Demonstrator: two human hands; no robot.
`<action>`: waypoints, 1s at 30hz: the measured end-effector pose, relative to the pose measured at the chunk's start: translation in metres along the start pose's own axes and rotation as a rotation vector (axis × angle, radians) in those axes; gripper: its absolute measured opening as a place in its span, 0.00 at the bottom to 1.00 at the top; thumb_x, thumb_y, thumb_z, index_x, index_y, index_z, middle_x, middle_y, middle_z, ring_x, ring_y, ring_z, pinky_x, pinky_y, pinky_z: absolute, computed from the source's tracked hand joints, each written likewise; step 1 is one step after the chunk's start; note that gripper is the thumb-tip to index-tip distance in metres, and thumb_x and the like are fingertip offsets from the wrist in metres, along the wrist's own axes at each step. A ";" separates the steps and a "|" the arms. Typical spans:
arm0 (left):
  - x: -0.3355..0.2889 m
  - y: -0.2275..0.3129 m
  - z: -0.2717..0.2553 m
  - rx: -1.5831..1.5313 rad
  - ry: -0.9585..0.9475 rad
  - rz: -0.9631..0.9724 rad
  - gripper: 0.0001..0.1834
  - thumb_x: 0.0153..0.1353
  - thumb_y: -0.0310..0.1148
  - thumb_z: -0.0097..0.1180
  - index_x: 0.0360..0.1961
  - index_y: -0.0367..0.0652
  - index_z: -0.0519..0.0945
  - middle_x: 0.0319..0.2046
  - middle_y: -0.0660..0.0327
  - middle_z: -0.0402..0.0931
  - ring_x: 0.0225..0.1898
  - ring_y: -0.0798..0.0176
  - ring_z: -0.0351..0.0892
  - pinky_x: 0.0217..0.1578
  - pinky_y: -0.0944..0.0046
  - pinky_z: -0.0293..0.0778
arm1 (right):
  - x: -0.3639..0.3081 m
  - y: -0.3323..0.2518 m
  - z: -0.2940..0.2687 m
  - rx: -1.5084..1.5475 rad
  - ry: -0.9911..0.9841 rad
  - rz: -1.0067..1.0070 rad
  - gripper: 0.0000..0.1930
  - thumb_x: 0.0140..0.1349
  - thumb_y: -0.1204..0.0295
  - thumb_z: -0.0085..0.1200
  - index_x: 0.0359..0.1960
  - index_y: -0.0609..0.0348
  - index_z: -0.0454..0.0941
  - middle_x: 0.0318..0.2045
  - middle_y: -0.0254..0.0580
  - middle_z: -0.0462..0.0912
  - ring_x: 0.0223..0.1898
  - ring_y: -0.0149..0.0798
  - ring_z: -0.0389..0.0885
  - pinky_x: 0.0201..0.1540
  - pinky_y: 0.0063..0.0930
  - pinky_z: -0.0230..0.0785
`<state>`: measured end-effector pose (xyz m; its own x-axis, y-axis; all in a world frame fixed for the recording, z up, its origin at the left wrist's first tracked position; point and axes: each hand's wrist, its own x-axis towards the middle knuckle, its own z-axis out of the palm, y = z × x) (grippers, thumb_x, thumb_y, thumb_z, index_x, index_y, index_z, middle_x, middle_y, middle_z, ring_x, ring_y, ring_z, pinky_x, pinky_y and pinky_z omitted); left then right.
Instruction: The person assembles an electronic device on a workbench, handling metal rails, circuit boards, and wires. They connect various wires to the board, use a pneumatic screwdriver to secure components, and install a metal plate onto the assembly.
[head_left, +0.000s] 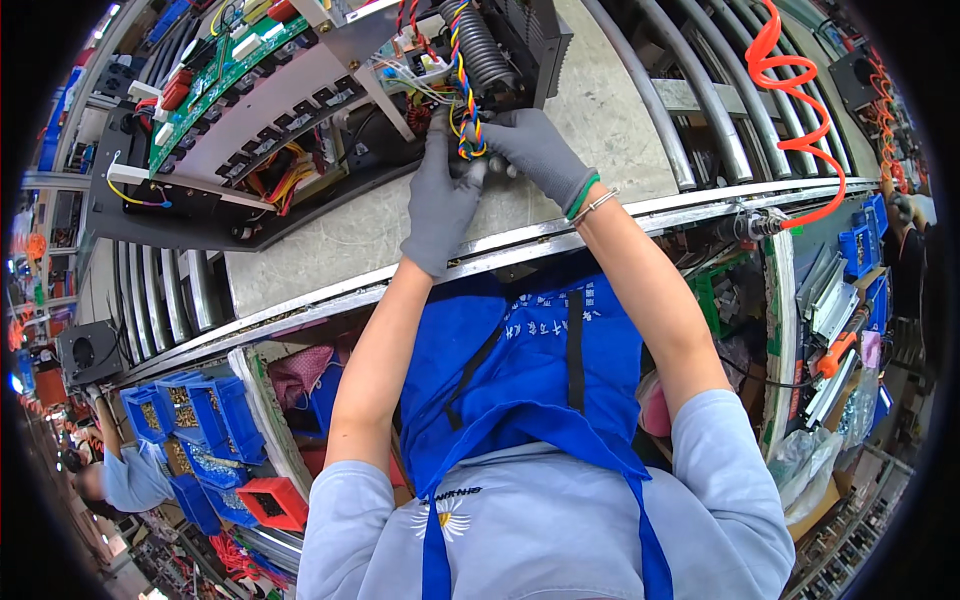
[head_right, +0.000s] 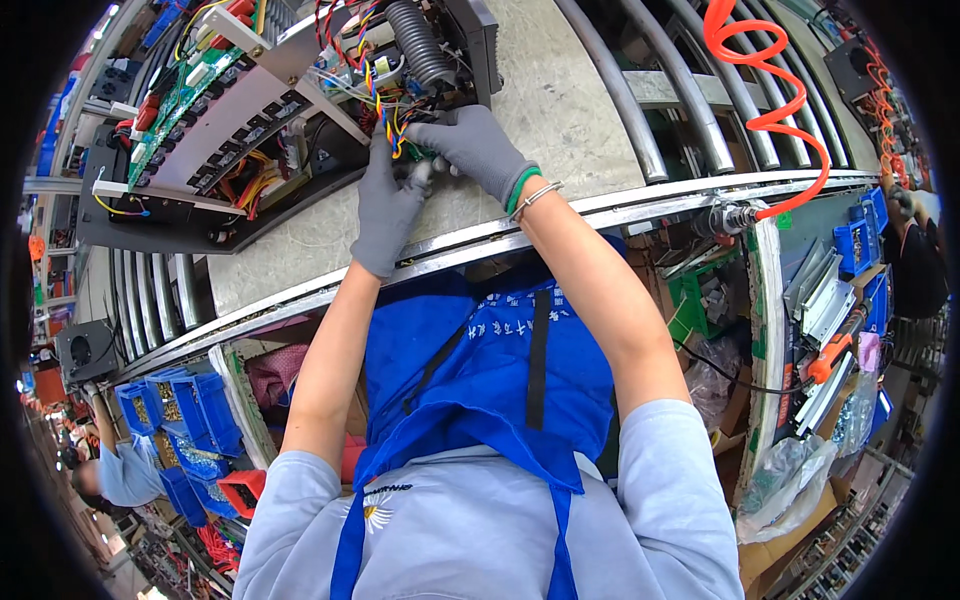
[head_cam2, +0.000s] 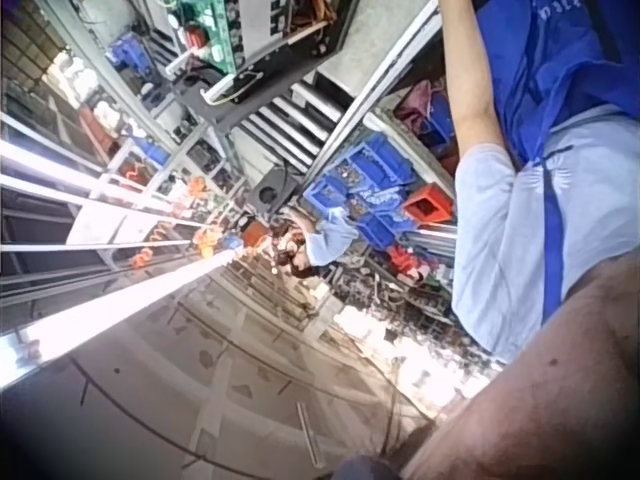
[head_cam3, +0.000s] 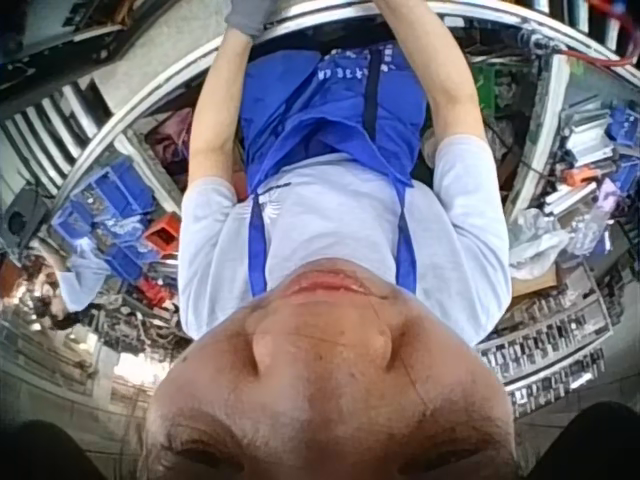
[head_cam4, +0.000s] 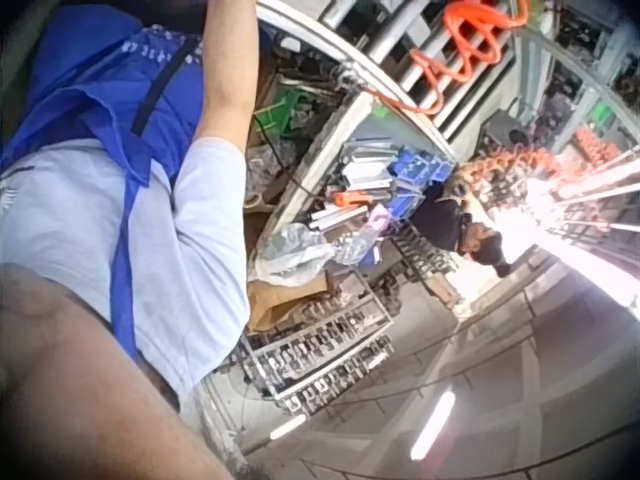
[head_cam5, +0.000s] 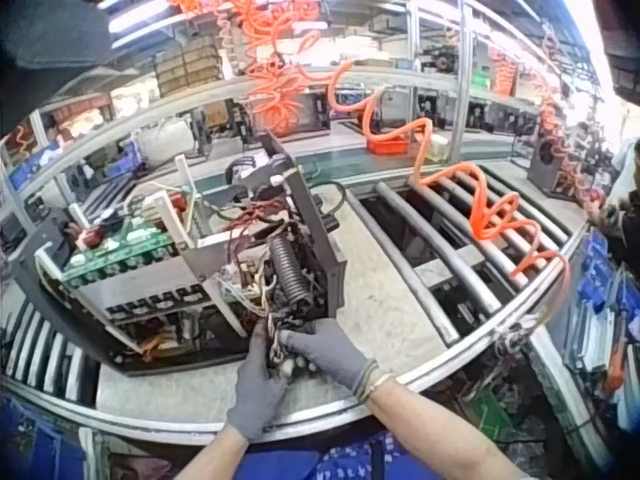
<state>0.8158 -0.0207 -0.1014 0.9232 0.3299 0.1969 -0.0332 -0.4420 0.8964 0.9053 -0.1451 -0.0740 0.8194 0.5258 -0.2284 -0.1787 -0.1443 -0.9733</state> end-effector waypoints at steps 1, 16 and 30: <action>0.003 -0.004 -0.003 -0.041 -0.050 0.031 0.27 0.54 0.25 0.60 0.57 0.40 0.71 0.40 0.55 0.77 0.32 0.68 0.78 0.33 0.67 0.75 | 0.001 0.001 0.001 -0.011 -0.010 0.001 0.18 0.55 0.58 0.62 0.30 0.63 0.80 0.19 0.33 0.79 0.17 0.22 0.72 0.17 0.17 0.63; 0.029 -0.011 -0.022 -0.377 -0.349 -0.308 0.20 0.57 0.28 0.60 0.51 0.37 0.74 0.43 0.61 0.78 0.40 0.68 0.78 0.41 0.66 0.76 | 0.003 0.013 0.007 -0.595 0.299 -0.468 0.16 0.51 0.59 0.54 0.31 0.61 0.81 0.30 0.55 0.81 0.38 0.57 0.78 0.41 0.46 0.70; 0.084 -0.106 -0.037 0.183 -0.450 0.309 0.14 0.61 0.29 0.48 0.45 0.31 0.75 0.39 0.60 0.77 0.37 0.68 0.72 0.39 0.68 0.69 | 0.009 -0.023 0.042 -1.027 0.486 -0.359 0.11 0.41 0.61 0.59 0.22 0.55 0.84 0.22 0.46 0.82 0.26 0.44 0.83 0.24 0.39 0.70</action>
<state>0.8830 0.0848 -0.1652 0.9545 -0.2074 0.2142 -0.2975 -0.6116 0.7331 0.8942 -0.1020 -0.0546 0.8936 0.3324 0.3016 0.4412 -0.7739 -0.4543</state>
